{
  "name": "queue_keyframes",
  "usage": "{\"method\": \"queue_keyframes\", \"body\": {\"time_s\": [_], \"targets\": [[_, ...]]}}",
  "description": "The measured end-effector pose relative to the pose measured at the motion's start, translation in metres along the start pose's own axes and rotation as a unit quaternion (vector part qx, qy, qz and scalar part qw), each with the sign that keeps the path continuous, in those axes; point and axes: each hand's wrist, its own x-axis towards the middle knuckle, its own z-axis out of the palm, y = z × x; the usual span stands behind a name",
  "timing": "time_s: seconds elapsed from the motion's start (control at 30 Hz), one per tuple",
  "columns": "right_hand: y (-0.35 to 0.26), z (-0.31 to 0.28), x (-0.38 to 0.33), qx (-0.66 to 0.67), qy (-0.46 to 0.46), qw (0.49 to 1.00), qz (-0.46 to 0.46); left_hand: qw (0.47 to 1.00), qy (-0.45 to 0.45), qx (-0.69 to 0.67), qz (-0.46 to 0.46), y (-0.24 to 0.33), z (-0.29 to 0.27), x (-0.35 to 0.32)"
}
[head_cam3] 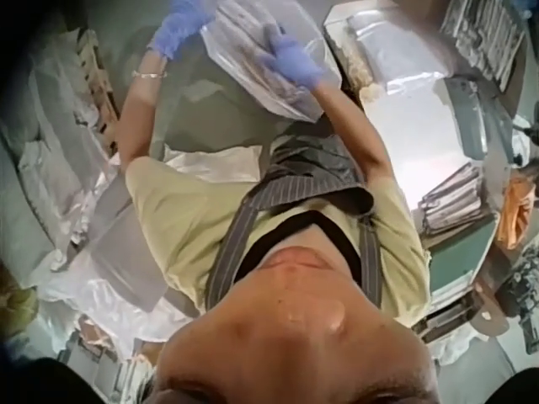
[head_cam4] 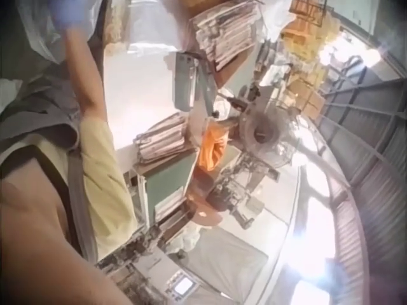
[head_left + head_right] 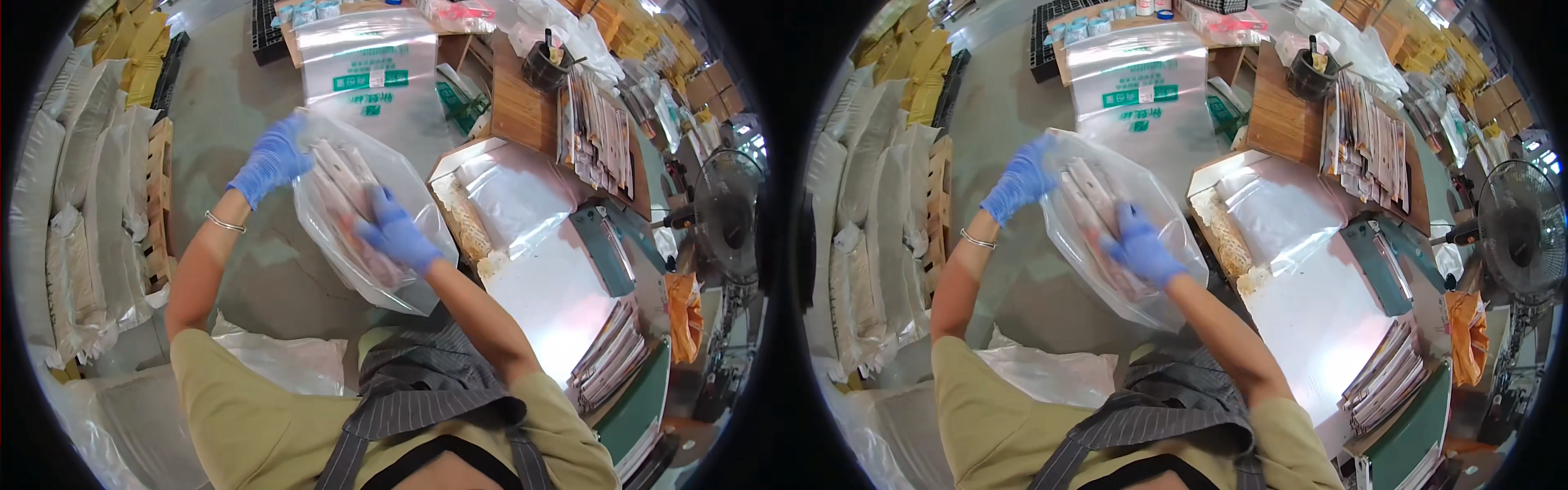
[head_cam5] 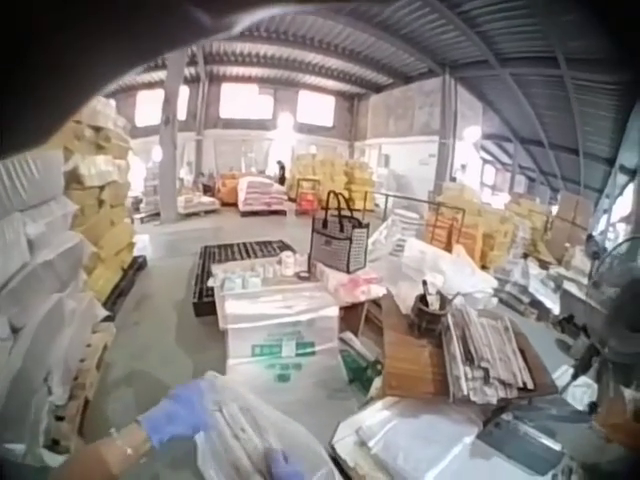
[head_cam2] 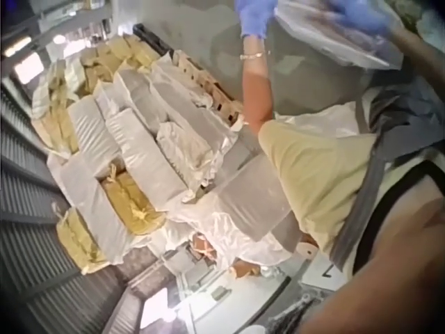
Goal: Packaging long, thin packets into plastic bags and preparing them for sealing on a production floor.
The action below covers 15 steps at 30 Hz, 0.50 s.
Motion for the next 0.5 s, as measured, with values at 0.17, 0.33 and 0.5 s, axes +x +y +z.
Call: {"method": "queue_keyframes", "body": {"time_s": [0.17, 0.33, 0.5], "targets": [[0.006, -0.046, -0.143, -0.35, -0.029, 0.931, -0.096, 0.868, 0.161, -0.453, -0.129, -0.048, 0.061, 0.006], [0.114, 0.032, -0.088, 0.039, 0.191, 0.972, 0.13, 0.882, 0.185, -0.428, -0.059, -0.103, 0.075, 0.059], [-0.053, -0.079, -0.043, 0.044, 0.344, 0.894, -0.283, 0.891, 0.262, -0.357, -0.102, -0.217, -0.112, 0.07]]}}
